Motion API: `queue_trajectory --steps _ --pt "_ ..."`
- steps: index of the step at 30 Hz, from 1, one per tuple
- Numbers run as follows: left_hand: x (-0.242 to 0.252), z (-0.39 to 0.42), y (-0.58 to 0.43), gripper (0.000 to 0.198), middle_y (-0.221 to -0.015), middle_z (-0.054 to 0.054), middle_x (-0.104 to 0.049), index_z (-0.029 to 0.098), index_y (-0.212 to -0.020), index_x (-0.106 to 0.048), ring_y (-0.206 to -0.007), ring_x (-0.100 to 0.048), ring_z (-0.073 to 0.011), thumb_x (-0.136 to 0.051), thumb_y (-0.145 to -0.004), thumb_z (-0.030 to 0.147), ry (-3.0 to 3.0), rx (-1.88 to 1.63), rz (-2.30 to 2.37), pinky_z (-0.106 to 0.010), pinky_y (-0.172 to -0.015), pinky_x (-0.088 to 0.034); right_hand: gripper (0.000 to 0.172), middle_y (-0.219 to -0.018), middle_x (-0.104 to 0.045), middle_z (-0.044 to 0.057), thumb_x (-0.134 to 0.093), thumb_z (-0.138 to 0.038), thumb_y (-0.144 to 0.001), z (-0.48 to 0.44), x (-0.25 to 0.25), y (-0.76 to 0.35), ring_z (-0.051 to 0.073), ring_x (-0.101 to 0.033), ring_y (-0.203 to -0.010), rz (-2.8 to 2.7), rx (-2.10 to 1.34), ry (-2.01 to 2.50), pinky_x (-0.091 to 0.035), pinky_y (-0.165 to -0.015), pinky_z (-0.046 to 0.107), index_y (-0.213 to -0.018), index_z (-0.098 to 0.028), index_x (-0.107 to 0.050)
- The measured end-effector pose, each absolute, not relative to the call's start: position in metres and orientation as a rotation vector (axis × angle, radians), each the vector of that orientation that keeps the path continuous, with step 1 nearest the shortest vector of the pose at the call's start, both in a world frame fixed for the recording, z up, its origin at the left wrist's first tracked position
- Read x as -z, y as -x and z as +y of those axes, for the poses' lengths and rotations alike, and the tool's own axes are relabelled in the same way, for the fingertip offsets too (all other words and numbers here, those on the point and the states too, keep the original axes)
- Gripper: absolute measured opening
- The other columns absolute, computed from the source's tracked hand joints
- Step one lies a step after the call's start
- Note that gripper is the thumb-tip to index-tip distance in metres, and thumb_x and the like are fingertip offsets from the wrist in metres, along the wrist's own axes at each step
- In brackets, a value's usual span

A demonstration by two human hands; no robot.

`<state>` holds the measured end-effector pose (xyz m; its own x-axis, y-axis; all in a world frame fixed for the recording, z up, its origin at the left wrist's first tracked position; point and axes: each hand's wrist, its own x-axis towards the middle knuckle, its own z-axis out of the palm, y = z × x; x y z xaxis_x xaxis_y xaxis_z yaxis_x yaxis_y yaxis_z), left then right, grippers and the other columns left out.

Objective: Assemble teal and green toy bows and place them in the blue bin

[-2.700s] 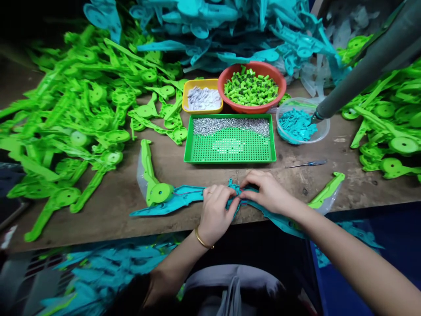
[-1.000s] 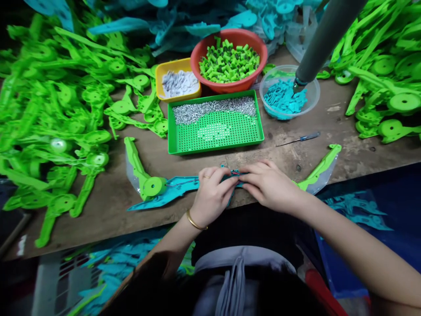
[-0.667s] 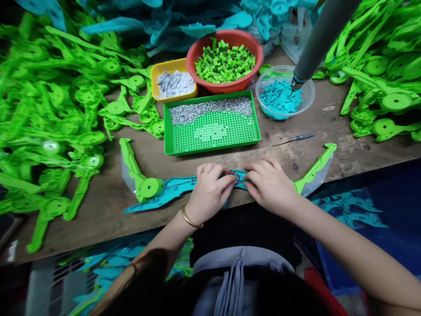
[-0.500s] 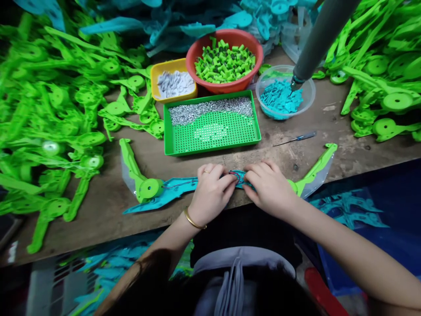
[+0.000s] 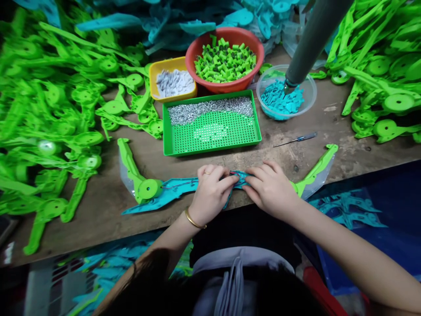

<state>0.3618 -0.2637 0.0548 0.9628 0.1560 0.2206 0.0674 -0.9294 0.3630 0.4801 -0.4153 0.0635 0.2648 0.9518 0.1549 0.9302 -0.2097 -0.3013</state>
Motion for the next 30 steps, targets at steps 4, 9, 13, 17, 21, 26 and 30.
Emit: queue_trajectory --steps 4,9,13,17,21,26,30 --pt "-0.054 -0.263 -0.362 0.02 -0.08 -0.004 -0.055 0.023 -0.087 -0.068 -0.081 -0.042 -0.0194 -0.048 -0.091 0.022 -2.759 -0.347 0.145 -0.036 -0.08 -0.031 0.018 -0.101 -0.067 0.007 -0.05 -0.03 -0.089 -0.408 -0.063 -0.481 0.02 -0.058 -0.095 -1.509 -0.272 2.256 -0.04 -0.09 0.039 -0.09 -0.018 -0.064" --pt "-0.052 -0.263 -0.362 0.02 -0.08 -0.003 -0.055 0.022 -0.086 -0.068 -0.081 -0.043 -0.0192 -0.049 -0.09 0.021 -2.734 -0.366 0.134 -0.036 -0.081 -0.03 0.009 -0.094 -0.066 0.005 -0.053 -0.024 -0.086 -0.4 -0.062 -0.482 0.02 -0.059 -0.093 -1.368 -0.344 2.241 -0.039 -0.087 0.038 -0.081 -0.02 -0.059" --pt "-0.048 -0.262 -0.361 0.019 -0.08 -0.003 -0.054 0.023 -0.088 -0.068 -0.081 -0.043 -0.0188 -0.049 -0.09 0.019 -2.703 -0.384 0.122 -0.036 -0.081 -0.03 0.006 -0.098 -0.065 0.004 -0.054 -0.021 -0.085 -0.4 -0.063 -0.483 0.02 -0.058 -0.095 -1.413 -0.368 2.229 -0.035 -0.092 0.04 -0.08 -0.02 -0.058" --pt "-0.046 -0.261 -0.361 0.021 -0.079 -0.003 -0.053 0.024 -0.09 -0.069 -0.08 -0.042 -0.0185 -0.048 -0.09 0.019 -2.686 -0.391 0.118 -0.035 -0.079 -0.03 0.006 -0.104 -0.062 0.006 -0.054 -0.022 -0.083 -0.402 -0.065 -0.484 0.02 -0.055 -0.102 -1.405 -0.422 2.181 -0.034 -0.093 0.04 -0.079 -0.02 -0.058" --pt "-0.046 -0.26 -0.361 0.021 -0.079 -0.003 -0.052 0.024 -0.09 -0.069 -0.079 -0.042 -0.0183 -0.048 -0.09 0.019 -2.683 -0.387 0.108 -0.035 -0.079 -0.03 0.012 -0.106 -0.062 0.006 -0.051 -0.024 -0.085 -0.401 -0.066 -0.484 0.021 -0.054 -0.104 -1.401 -0.465 2.224 -0.033 -0.095 0.043 -0.08 -0.019 -0.061" --pt "-0.045 -0.261 -0.36 0.021 -0.08 -0.003 -0.055 0.022 -0.096 -0.067 -0.081 -0.044 -0.0177 -0.046 -0.092 0.02 -2.666 -0.368 0.128 -0.034 -0.081 -0.031 0.013 -0.103 -0.064 0.005 -0.05 -0.021 -0.085 -0.398 -0.067 -0.479 0.021 -0.054 -0.099 -1.406 -0.364 2.3 -0.031 -0.097 0.044 -0.078 -0.019 -0.061" --pt "-0.043 -0.26 -0.36 0.021 -0.08 -0.003 -0.054 0.022 -0.1 -0.067 -0.08 -0.044 -0.0177 -0.047 -0.091 0.021 -2.644 -0.416 0.124 -0.034 -0.078 -0.032 0.012 -0.101 -0.064 0.006 -0.05 -0.02 -0.086 -0.397 -0.065 -0.475 0.02 -0.054 -0.097 -1.421 -0.249 2.314 -0.029 -0.1 0.042 -0.079 -0.018 -0.06"
